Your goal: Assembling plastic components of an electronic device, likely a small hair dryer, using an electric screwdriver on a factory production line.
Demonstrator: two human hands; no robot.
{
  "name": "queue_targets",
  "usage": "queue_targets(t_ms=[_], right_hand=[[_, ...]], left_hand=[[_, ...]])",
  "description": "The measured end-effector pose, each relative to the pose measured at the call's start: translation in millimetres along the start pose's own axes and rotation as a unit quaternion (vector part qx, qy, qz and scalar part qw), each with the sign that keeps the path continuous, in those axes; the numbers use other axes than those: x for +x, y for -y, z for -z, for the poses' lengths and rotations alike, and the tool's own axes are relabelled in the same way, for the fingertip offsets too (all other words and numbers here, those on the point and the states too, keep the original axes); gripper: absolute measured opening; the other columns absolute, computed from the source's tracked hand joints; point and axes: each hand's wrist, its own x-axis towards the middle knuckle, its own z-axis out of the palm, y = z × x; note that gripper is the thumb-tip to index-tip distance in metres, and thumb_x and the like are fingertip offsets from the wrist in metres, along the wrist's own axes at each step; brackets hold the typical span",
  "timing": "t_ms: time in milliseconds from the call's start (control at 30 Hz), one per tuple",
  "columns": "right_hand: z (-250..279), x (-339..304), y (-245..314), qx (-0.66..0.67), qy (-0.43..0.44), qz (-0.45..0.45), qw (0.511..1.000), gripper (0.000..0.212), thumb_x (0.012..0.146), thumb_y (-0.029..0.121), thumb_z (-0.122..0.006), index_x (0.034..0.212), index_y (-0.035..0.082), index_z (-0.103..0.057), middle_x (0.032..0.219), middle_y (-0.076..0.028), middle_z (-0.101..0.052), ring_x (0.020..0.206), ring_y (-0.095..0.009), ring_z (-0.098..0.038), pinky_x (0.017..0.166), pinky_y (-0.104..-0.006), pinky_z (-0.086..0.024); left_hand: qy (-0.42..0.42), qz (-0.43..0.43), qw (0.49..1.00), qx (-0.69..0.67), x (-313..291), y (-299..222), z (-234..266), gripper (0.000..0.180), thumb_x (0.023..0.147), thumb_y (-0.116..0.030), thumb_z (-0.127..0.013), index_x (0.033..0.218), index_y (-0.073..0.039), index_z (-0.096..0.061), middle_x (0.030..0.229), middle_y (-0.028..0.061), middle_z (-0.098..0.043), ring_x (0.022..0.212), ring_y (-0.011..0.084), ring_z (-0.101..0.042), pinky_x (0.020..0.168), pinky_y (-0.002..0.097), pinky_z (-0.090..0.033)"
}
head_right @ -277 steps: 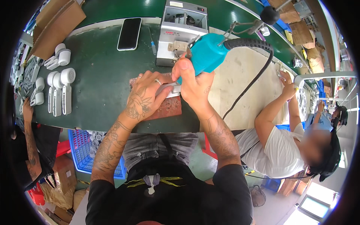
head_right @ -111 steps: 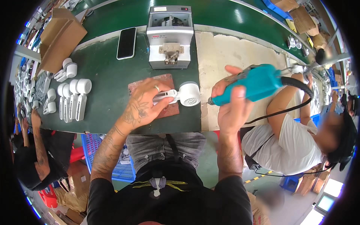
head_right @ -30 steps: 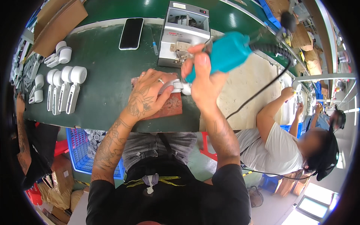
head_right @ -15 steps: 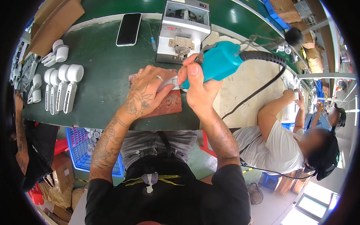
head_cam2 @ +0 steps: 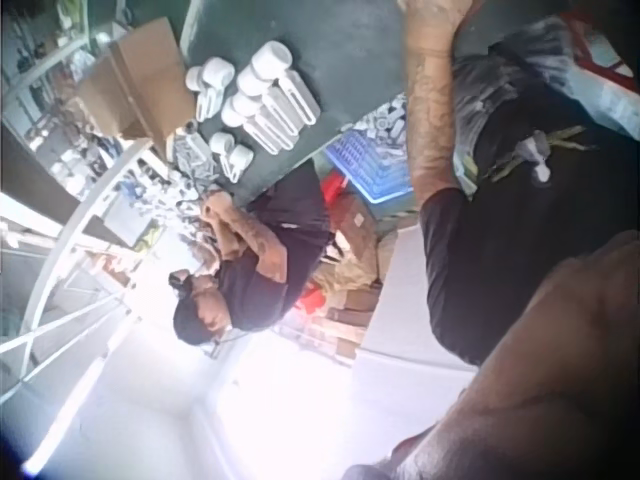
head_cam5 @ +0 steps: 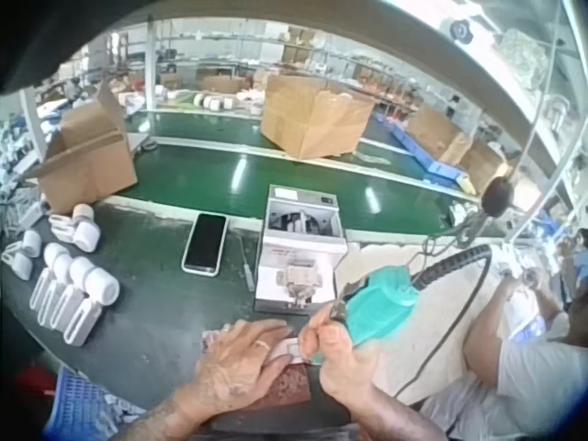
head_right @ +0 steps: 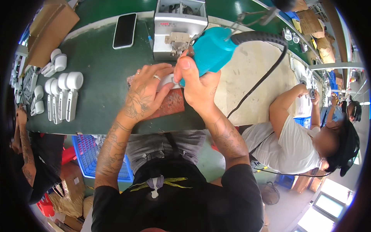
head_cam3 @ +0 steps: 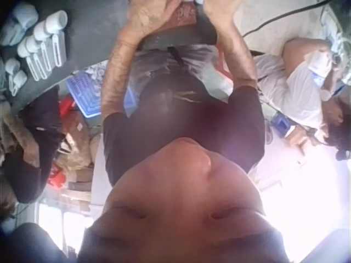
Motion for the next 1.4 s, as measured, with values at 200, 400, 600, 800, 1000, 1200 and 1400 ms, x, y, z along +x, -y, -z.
queue_targets(t_ms=[200,400,600,800,1000,1200,1400], right_hand=[[12.7,23.3,31.6,-0.003,-0.058,0.016,0.998,0.049,0.105,0.044,-0.054,0.113,-0.005,-0.058,0.067,-0.007,-0.057,0.061,-0.019,-0.058,0.058,-0.0314,-0.047],[43.1,76.6,18.3,-0.138,-0.293,0.038,0.946,0.039,0.106,0.036,-0.055,0.111,-0.001,-0.065,0.075,-0.005,-0.062,0.068,-0.014,-0.057,0.064,-0.0283,-0.046],[52.5,60.2,-24.7,-0.181,-0.243,0.038,0.952,0.033,0.105,0.031,-0.058,0.106,-0.002,-0.066,0.102,-0.007,-0.066,0.079,-0.012,-0.057,0.072,-0.0287,-0.048],[33.8,49.2,-32.7,-0.150,-0.195,0.047,0.968,0.039,0.104,0.031,-0.061,0.124,-0.003,-0.062,0.093,-0.003,-0.065,0.081,-0.010,-0.057,0.074,-0.0263,-0.046],[18.9,36.6,-40.1,-0.137,-0.180,0.017,0.974,0.036,0.104,0.032,-0.061,0.115,-0.003,-0.064,0.089,-0.003,-0.064,0.076,-0.009,-0.052,0.068,-0.0258,-0.042],[42.1,34.0,-40.0,-0.178,-0.184,0.019,0.967,0.035,0.106,0.033,-0.057,0.095,0.001,-0.064,0.106,-0.005,-0.065,0.079,-0.012,-0.052,0.068,-0.0289,-0.040],[30.6,34.0,-37.0,-0.171,-0.170,0.032,0.970,0.037,0.106,0.035,-0.056,0.095,0.000,-0.061,0.113,-0.006,-0.064,0.079,-0.013,-0.052,0.070,-0.0286,-0.040]], left_hand=[[-0.001,-0.017,0.999,0.032,-0.8,-2.2,-5.0,0.038,0.097,-0.028,-0.062,0.125,-0.003,-0.065,0.136,0.0104,-0.057,0.118,0.0334,-0.056,0.102,0.0528,-0.044],[-0.109,-0.210,0.956,0.177,-28.5,-1.5,-12.0,0.034,0.085,-0.022,-0.071,0.117,-0.011,-0.070,0.118,0.0046,-0.066,0.105,0.0231,-0.064,0.088,0.0422,-0.053],[-0.191,-0.075,0.977,0.060,-72.3,7.8,20.8,0.039,0.081,-0.020,-0.082,0.116,-0.011,-0.068,0.114,0.0066,-0.071,0.100,0.0262,-0.068,0.085,0.0388,-0.054],[-0.285,0.213,0.888,0.293,-132.9,68.5,78.4,0.037,0.084,-0.013,-0.079,0.118,-0.008,-0.065,0.106,0.0120,-0.069,0.094,0.0332,-0.066,0.082,0.0424,-0.053],[-0.223,0.266,0.846,0.406,-152.9,59.0,118.7,0.045,0.085,-0.024,-0.079,0.123,-0.008,-0.063,0.128,0.0134,-0.061,0.119,0.0372,-0.055,0.102,0.0504,-0.043],[-0.162,0.402,0.835,0.340,-137.4,84.3,119.3,0.113,0.079,-0.074,-0.070,0.159,-0.007,-0.028,0.164,0.0305,-0.017,0.153,0.0486,-0.014,0.120,0.0678,-0.003],[-0.163,0.410,0.823,0.359,-148.2,111.0,133.0,0.109,0.081,-0.075,-0.068,0.158,-0.007,-0.031,0.164,0.0307,-0.018,0.154,0.0478,-0.012,0.120,0.0676,-0.003]])
